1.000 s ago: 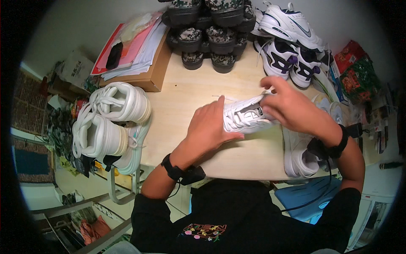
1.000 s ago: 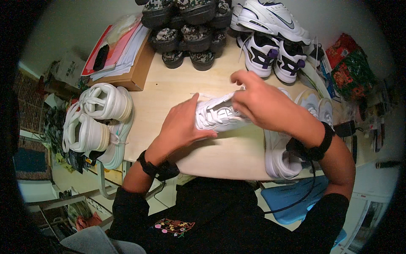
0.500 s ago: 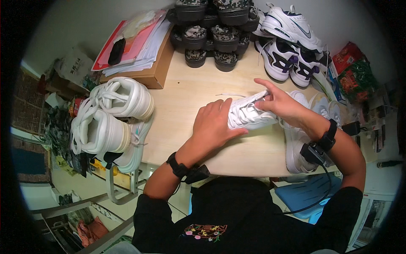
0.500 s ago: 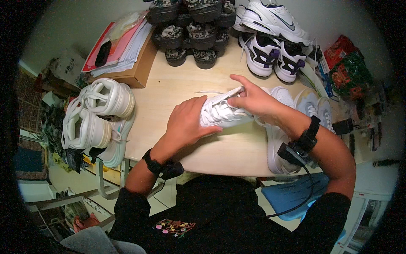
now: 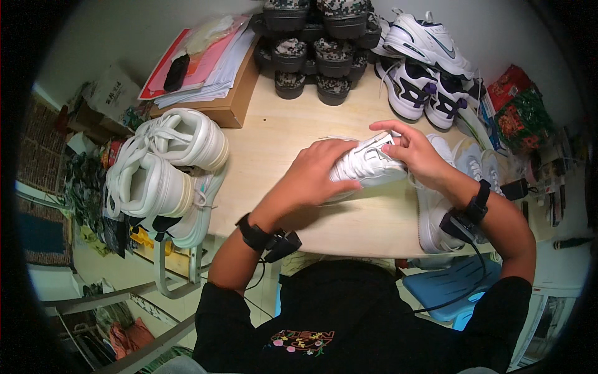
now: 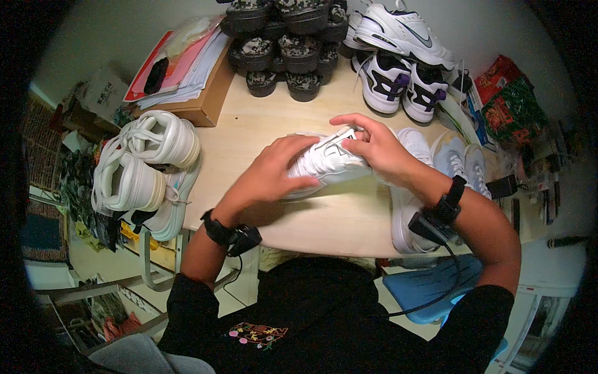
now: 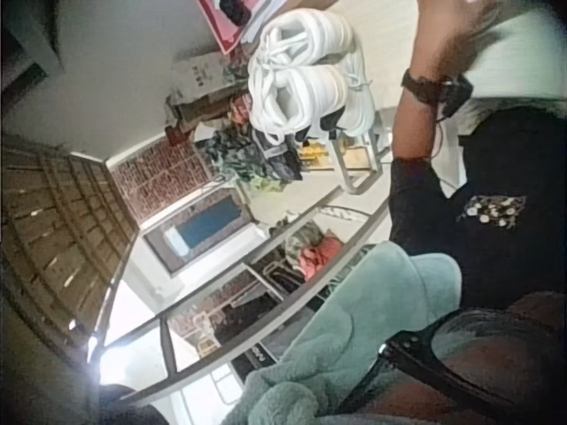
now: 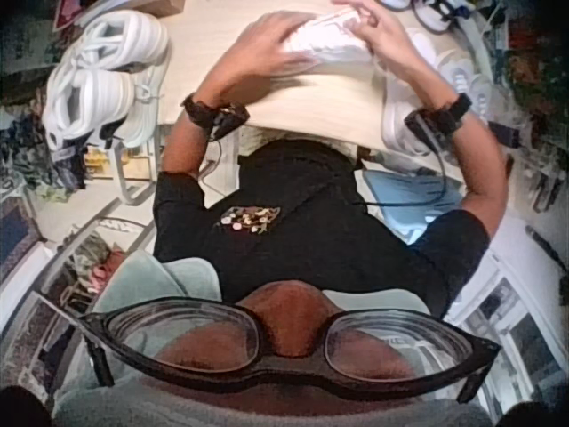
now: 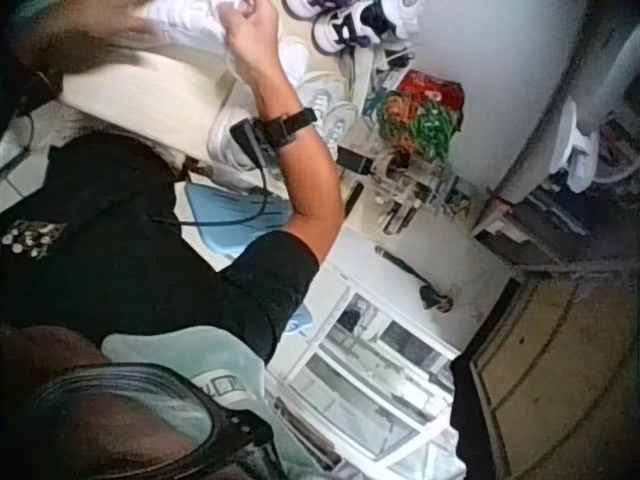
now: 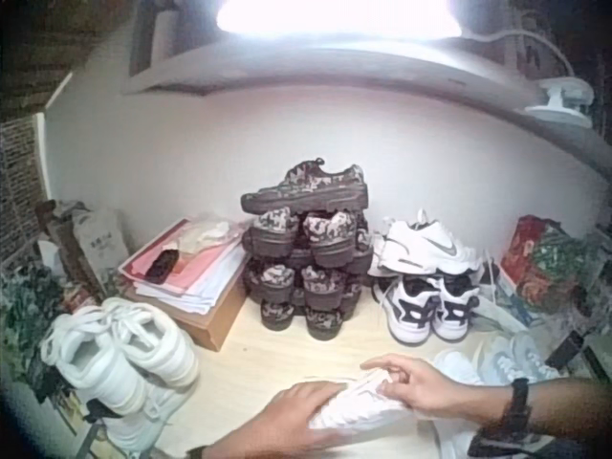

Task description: The person threads a white shoelace through the eyelets of a white sneaker by hand, pulling the lace through and adjusting it.

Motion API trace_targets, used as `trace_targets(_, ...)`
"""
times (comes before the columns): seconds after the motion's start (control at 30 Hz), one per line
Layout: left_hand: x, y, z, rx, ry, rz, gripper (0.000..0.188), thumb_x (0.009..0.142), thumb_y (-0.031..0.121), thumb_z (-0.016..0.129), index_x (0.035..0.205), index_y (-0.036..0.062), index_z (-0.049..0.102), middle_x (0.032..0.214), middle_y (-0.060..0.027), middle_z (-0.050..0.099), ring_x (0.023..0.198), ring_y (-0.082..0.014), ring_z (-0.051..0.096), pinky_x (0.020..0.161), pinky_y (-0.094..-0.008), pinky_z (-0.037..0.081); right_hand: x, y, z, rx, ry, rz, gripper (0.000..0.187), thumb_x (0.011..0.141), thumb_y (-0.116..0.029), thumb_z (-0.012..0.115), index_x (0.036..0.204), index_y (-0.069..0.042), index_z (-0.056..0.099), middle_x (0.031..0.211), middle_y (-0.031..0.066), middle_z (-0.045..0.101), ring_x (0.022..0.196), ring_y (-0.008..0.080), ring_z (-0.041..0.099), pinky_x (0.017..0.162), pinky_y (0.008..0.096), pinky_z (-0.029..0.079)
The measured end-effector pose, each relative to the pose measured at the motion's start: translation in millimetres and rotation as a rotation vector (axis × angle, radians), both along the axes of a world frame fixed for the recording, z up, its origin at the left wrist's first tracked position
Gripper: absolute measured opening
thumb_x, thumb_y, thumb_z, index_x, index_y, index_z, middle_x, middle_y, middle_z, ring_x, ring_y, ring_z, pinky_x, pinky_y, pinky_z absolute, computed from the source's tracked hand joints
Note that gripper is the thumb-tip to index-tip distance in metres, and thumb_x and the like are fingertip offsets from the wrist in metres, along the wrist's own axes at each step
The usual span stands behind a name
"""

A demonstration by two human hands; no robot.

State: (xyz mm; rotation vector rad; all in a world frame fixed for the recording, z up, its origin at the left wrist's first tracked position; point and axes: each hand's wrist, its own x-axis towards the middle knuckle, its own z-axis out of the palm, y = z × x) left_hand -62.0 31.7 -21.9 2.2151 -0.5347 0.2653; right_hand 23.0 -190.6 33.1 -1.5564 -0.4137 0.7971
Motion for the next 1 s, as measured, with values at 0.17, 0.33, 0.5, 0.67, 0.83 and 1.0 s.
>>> trace_targets(0.17, 22, -2, 23, -0.088, 0.027, -0.106, 0.029, 0.082, 0.012, 0.072, 0.111, 0.0072, 0.069, 0.128, -0.0146, 0.055, 0.118, -0.0295, 0.055, 0.099, -0.0368, 0.045, 6, -5, 1, -0.042, -0.061, 0.013, 0.042, 0.094, -0.002, 0.055, 0.135, -0.006, 0.048, 0.083, 0.0013, 0.063, 0.072, 0.0051, 0.056, 0.063, 0.0201, 0.044)
trace_targets(0.33, 40, -4, 15, -0.290, 0.326, -0.232, 0.028, 0.080, 0.004, 0.072, 0.107, 0.0038, 0.065, 0.124, -0.0119, 0.057, 0.118, -0.0242, 0.055, 0.104, -0.0365, 0.042, 8, -7, -10, -0.044, -0.133, 0.087, 0.043, 0.091, -0.005, 0.058, 0.134, -0.007, 0.051, 0.072, -0.0053, 0.054, 0.062, 0.0014, 0.043, 0.055, 0.0193, 0.033)
trace_targets(0.5, 36, -5, 15, -0.417, 0.462, -0.251, 0.032, 0.080, 0.000, 0.071, 0.110, 0.0023, 0.062, 0.122, -0.0095, 0.057, 0.118, -0.0204, 0.054, 0.108, -0.0371, 0.039, 6, -6, -6, -0.078, -0.111, 0.098, 0.041, 0.090, -0.006, 0.059, 0.130, -0.005, 0.053, 0.071, -0.0061, 0.054, 0.060, 0.0013, 0.042, 0.055, 0.0196, 0.033)
trace_targets(0.67, 29, -4, 19, -0.406, 0.427, -0.250, 0.035, 0.080, -0.003, 0.069, 0.114, 0.0015, 0.061, 0.120, -0.0084, 0.057, 0.115, -0.0205, 0.056, 0.108, -0.0358, 0.041, 11, -6, -13, -0.059, -0.103, 0.103, 0.038, 0.088, -0.006, 0.061, 0.126, -0.004, 0.056, 0.074, -0.0044, 0.057, 0.064, 0.0015, 0.047, 0.057, 0.0187, 0.036)
trace_targets(0.83, 31, -5, 14, -0.425, 0.428, -0.232, 0.037, 0.081, 0.000, 0.069, 0.117, 0.0024, 0.061, 0.118, -0.0099, 0.058, 0.114, -0.0217, 0.057, 0.104, -0.0368, 0.044, 7, -4, -12, -0.091, -0.259, 0.158, 0.042, 0.086, -0.001, 0.064, 0.127, -0.002, 0.054, 0.085, -0.0005, 0.062, 0.074, 0.0038, 0.055, 0.065, 0.0194, 0.043)
trace_targets(1.0, 31, -4, 17, -0.488, 0.398, -0.279, 0.033, 0.081, 0.005, 0.070, 0.113, 0.0038, 0.064, 0.113, -0.0098, 0.060, 0.111, -0.0222, 0.058, 0.099, -0.0375, 0.046, 5, -10, -1, -0.013, -0.242, 0.244, 0.059, 0.084, 0.003, 0.065, 0.139, -0.003, 0.044, 0.104, 0.0043, 0.062, 0.087, 0.0070, 0.058, 0.075, 0.0228, 0.048)
